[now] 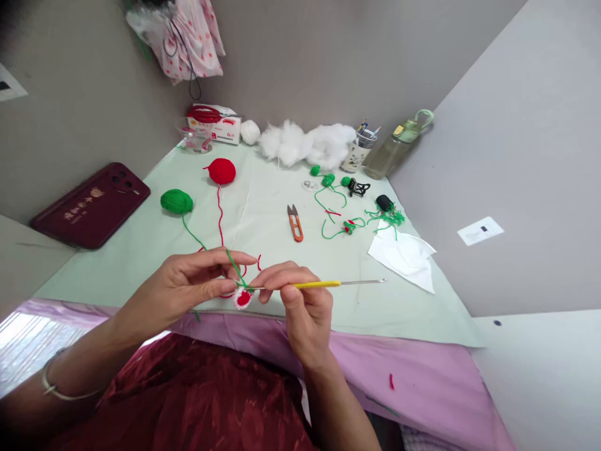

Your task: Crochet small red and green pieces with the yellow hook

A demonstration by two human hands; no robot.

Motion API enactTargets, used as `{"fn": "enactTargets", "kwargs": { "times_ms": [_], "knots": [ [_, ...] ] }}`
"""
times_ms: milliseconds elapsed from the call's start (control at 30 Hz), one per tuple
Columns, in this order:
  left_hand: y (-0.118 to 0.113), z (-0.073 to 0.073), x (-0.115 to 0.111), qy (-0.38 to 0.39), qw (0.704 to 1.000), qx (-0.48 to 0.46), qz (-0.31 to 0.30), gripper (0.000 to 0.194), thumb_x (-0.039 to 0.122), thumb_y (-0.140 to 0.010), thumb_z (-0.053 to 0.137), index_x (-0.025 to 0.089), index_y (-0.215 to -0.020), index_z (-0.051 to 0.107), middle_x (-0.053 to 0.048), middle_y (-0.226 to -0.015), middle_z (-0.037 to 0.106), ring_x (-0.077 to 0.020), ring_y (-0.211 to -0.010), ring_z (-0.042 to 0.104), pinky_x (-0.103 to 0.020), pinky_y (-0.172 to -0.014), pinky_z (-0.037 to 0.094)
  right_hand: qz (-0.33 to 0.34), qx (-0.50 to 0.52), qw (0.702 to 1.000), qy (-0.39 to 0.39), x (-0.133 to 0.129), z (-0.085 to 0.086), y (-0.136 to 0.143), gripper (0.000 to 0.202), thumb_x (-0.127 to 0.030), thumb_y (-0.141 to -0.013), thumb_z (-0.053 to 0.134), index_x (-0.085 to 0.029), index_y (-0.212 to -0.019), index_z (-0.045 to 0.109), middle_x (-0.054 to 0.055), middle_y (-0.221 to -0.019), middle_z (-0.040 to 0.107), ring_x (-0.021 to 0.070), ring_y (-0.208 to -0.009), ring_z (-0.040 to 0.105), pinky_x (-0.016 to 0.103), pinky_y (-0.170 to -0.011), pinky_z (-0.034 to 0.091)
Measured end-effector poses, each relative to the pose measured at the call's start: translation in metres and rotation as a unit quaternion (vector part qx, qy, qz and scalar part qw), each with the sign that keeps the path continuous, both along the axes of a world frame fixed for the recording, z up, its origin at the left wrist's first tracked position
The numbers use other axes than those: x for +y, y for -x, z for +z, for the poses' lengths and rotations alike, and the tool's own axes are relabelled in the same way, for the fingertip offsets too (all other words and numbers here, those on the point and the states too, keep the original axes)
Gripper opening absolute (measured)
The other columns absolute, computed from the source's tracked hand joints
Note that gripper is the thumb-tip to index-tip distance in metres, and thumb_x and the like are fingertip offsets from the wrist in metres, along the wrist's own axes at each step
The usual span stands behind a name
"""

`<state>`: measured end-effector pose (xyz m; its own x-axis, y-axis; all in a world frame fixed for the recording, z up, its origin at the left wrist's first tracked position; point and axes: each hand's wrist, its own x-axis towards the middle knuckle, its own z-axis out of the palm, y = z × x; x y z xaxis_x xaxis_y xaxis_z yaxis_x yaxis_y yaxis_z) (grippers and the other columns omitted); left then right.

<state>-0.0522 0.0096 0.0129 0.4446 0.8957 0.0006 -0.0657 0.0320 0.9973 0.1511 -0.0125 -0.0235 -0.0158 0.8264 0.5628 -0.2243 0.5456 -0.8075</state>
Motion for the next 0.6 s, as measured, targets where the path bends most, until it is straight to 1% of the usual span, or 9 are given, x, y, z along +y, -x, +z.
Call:
{"fn": "enactTargets", "kwargs": {
  "times_ms": [67, 167, 233, 333, 400, 467, 500, 600],
  "knots": [
    [-0.002, 0.000, -0.002, -0.023, 0.999, 0.013, 0.020, 0.026, 0.027, -0.095, 0.074, 0.033, -0.120, 0.082, 0.002, -0.091, 0.071, -0.0134, -0.084, 0.063, -0.029, -0.087, 0.050, -0.013, -0.025, 1.000, -0.013, -0.002, 0.000, -0.001, 0.019, -0.030, -0.108, 0.056, -0.025, -0.104, 0.074, 0.003, -0.089, 0.077, 0.0184, -0.083, 0.071, 0.036, -0.075, 0.059],
    [-0.005, -0.001, -0.007, -0.050, 0.997, 0.016, 0.052, 0.028, 0.024, -0.095, 0.072, 0.031, -0.122, 0.081, 0.002, -0.088, 0.070, -0.0141, -0.085, 0.064, -0.029, -0.086, 0.051, -0.069, -0.102, 0.990, -0.063, -0.005, 0.002, 0.001, 0.020, -0.026, -0.108, 0.055, -0.024, -0.106, 0.075, 0.005, -0.094, 0.079, 0.0200, -0.088, 0.072, 0.037, -0.074, 0.060],
    [-0.009, -0.002, -0.010, -0.073, 0.994, 0.023, 0.081, 0.031, 0.022, -0.093, 0.074, 0.030, -0.122, 0.081, 0.001, -0.089, 0.068, -0.0149, -0.088, 0.065, -0.028, -0.084, 0.051, -0.117, -0.150, 0.975, -0.113, -0.007, 0.004, 0.003, 0.021, -0.024, -0.108, 0.054, -0.024, -0.109, 0.075, 0.005, -0.094, 0.080, 0.0208, -0.090, 0.074, 0.037, -0.074, 0.061],
    [-0.016, -0.006, -0.015, -0.105, 0.985, 0.040, 0.128, 0.035, 0.020, -0.086, 0.081, 0.027, -0.121, 0.081, 0.001, -0.090, 0.069, -0.0154, -0.089, 0.064, -0.026, -0.078, 0.051, -0.177, -0.182, 0.953, -0.165, -0.010, 0.004, 0.008, 0.022, -0.023, -0.108, 0.052, -0.025, -0.111, 0.074, 0.004, -0.088, 0.078, 0.0216, -0.088, 0.076, 0.037, -0.071, 0.062],
    [-0.020, -0.009, -0.018, -0.111, 0.982, 0.034, 0.150, 0.033, 0.020, -0.087, 0.081, 0.027, -0.119, 0.081, 0.000, -0.091, 0.071, -0.0153, -0.089, 0.063, -0.024, -0.072, 0.049, -0.204, -0.208, 0.939, -0.181, -0.013, 0.002, 0.009, 0.023, -0.022, -0.108, 0.052, -0.026, -0.115, 0.074, 0.005, -0.095, 0.079, 0.0211, -0.088, 0.076, 0.036, -0.070, 0.063],
    [-0.023, -0.011, -0.020, -0.093, 0.981, 0.010, 0.168, 0.032, 0.023, -0.090, 0.080, 0.030, -0.120, 0.081, 0.001, -0.090, 0.071, -0.0150, -0.089, 0.063, -0.023, -0.067, 0.047, -0.227, -0.263, 0.914, -0.210, -0.015, -0.001, 0.009, 0.027, -0.019, -0.106, 0.055, -0.027, -0.125, 0.072, 0.007, -0.107, 0.079, 0.0211, -0.092, 0.076, 0.035, -0.072, 0.064],
    [-0.024, -0.011, -0.020, -0.080, 0.981, -0.005, 0.176, 0.033, 0.024, -0.090, 0.080, 0.031, -0.122, 0.080, 0.002, -0.089, 0.071, -0.0145, -0.088, 0.063, -0.022, -0.068, 0.047, -0.237, -0.295, 0.896, -0.232, -0.016, -0.003, 0.009, 0.031, -0.016, -0.104, 0.057, -0.027, -0.130, 0.071, 0.008, -0.111, 0.078, 0.0215, -0.094, 0.076, 0.035, -0.073, 0.064],
    [-0.024, -0.011, -0.020, -0.037, 0.982, -0.055, 0.177, 0.042, 0.024, -0.087, 0.085, 0.034, -0.127, 0.078, 0.005, -0.082, 0.068, -0.0121, -0.084, 0.063, -0.022, -0.079, 0.050, -0.268, -0.368, 0.845, -0.282, -0.017, -0.009, 0.010, 0.043, -0.010, -0.098, 0.065, -0.026, -0.138, 0.069, 0.009, -0.112, 0.076, 0.0240, -0.099, 0.074, 0.036, -0.077, 0.066]
  ]
}}
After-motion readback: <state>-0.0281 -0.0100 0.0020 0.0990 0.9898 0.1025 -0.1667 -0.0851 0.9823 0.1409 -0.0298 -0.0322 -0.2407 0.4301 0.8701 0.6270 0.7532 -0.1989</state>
